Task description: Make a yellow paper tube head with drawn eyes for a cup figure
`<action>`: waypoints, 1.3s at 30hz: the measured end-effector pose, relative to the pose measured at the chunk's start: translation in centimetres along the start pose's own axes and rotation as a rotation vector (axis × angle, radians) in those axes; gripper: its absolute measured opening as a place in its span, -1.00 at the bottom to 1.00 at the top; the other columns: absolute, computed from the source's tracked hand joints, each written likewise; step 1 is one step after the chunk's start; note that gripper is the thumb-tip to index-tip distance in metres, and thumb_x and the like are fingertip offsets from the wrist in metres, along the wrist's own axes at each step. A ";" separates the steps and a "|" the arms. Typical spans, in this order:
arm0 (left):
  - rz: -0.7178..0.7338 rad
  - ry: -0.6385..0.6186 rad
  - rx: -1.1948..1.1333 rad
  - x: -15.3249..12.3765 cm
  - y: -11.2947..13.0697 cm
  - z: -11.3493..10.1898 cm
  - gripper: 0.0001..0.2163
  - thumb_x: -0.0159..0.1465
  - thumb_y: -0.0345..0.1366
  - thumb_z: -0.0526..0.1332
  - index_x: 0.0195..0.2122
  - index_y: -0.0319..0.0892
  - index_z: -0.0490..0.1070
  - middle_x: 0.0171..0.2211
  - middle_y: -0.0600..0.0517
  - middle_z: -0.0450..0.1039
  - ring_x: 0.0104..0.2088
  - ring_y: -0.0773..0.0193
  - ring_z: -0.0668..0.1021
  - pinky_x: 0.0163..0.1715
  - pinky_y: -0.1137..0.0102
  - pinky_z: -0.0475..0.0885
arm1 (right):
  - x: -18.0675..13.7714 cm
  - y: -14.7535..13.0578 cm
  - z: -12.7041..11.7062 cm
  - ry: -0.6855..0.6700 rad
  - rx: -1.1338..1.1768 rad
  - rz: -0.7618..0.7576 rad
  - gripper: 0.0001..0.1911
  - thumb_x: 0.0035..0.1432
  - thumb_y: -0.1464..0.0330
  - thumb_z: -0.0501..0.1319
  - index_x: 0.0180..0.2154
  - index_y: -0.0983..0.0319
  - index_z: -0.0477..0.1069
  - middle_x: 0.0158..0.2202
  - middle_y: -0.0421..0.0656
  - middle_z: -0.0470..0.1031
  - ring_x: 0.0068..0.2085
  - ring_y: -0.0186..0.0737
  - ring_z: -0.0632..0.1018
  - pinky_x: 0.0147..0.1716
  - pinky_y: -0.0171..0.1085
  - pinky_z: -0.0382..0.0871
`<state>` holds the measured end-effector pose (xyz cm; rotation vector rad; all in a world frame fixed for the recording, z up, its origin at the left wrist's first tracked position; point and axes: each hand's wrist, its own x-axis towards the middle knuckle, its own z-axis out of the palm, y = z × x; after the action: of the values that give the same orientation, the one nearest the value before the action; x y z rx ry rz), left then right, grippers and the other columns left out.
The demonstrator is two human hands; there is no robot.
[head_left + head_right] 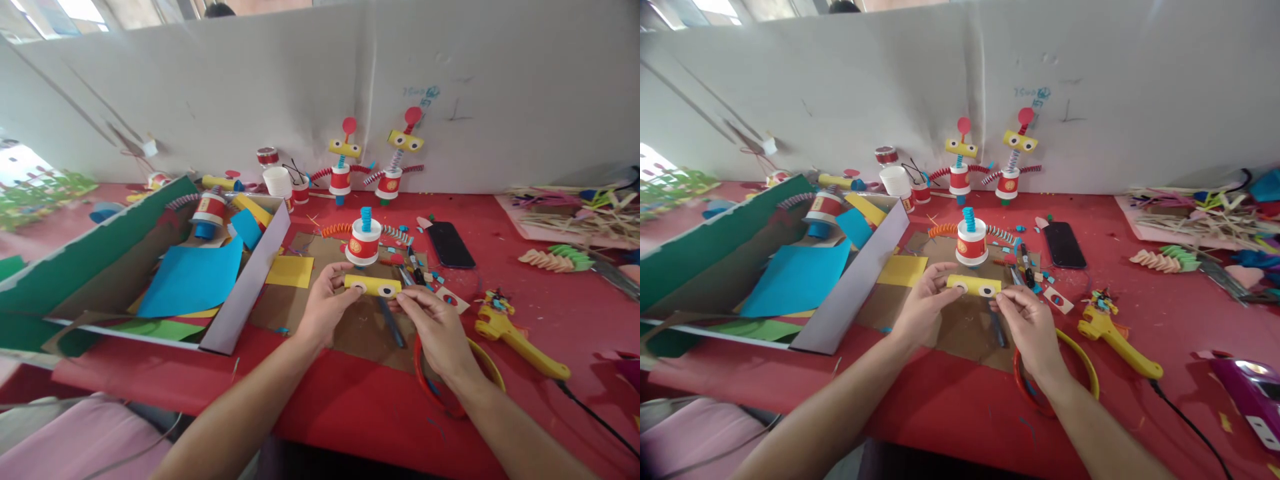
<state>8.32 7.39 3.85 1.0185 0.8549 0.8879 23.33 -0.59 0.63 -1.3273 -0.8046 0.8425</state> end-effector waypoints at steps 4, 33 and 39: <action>0.008 0.005 -0.007 -0.2 0.1 0.1 -0.62 0.04 -0.38 0.34 -0.12 -0.20 0.32 -0.44 0.10 0.46 -0.44 0.41 0.47 -0.39 0.50 0.32 | -0.1 0.0 -0.1 -0.007 -0.007 -0.012 -0.87 0.04 0.22 0.33 -0.41 0.14 0.55 -0.29 -0.19 0.44 -0.30 -0.23 0.52 -0.22 -0.23 0.42; 0.088 0.081 0.171 -0.5 -0.3 0.1 -0.81 0.22 -0.23 0.19 -0.15 -0.13 0.42 -0.43 0.10 0.37 -0.39 0.35 0.41 -0.36 0.47 0.27 | 0.4 -1.2 0.3 0.045 0.015 0.141 -0.72 -0.10 0.17 0.37 -0.56 0.21 0.41 -0.63 -0.32 0.23 -0.53 -0.38 0.19 -0.51 -0.33 0.06; 0.007 -0.050 0.127 -0.3 -0.7 0.1 -0.60 0.10 -0.25 0.33 -0.04 -0.12 0.31 -0.42 0.07 0.45 -0.44 0.33 0.48 -0.44 0.46 0.30 | 0.3 -0.9 0.2 0.007 -0.038 0.107 -0.75 -0.04 0.17 0.33 -0.54 0.20 0.44 -0.62 -0.31 0.27 -0.52 -0.36 0.23 -0.50 -0.33 0.10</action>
<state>8.45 6.86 3.27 1.1496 0.8747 0.8191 23.36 -0.25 1.51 -1.4167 -0.7525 0.9100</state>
